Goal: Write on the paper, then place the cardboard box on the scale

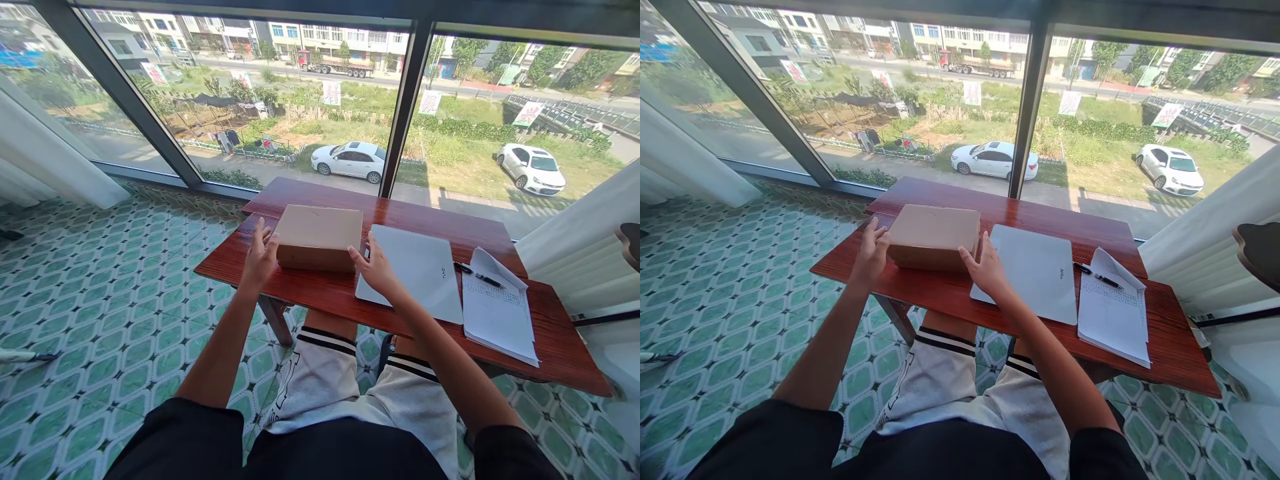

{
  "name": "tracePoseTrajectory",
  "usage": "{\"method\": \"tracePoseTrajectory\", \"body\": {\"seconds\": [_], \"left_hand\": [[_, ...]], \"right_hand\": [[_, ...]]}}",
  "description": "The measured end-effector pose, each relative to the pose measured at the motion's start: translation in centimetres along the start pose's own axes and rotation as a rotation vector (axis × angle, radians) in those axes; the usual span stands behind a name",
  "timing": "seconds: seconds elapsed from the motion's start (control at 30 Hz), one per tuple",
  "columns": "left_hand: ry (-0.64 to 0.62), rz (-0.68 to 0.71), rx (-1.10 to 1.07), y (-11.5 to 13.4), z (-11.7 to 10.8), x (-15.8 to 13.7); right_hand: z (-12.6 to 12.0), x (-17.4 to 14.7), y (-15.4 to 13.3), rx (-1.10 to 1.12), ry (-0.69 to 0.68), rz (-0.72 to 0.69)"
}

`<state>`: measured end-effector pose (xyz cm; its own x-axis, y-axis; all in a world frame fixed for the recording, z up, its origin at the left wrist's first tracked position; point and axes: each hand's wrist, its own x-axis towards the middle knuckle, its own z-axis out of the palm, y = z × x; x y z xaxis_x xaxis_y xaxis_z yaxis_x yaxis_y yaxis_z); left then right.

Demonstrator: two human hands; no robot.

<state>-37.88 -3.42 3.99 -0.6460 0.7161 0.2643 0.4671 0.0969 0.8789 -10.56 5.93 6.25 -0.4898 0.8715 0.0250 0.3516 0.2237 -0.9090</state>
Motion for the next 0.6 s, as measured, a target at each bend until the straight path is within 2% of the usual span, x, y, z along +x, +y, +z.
{"method": "tracePoseTrajectory", "body": {"seconds": [0.13, 0.27, 0.4, 0.6], "left_hand": [[-0.044, -0.086, 0.088, 0.4, 0.2, -0.4], [-0.049, -0.133, 0.203, 1.7, 0.1, -0.9], [-0.034, -0.186, 0.299, 2.3, 0.0, -0.9], [-0.018, -0.156, 0.314, 2.6, 0.1, -0.9]], "right_hand": [[0.9, 0.3, -0.1, 0.003, -0.020, 0.053], [1.1, 0.1, -0.5, 0.017, -0.060, -0.007], [1.1, -0.2, -0.9, -0.011, -0.043, -0.035], [1.4, -0.2, -1.1, -0.029, -0.028, -0.026]]}}
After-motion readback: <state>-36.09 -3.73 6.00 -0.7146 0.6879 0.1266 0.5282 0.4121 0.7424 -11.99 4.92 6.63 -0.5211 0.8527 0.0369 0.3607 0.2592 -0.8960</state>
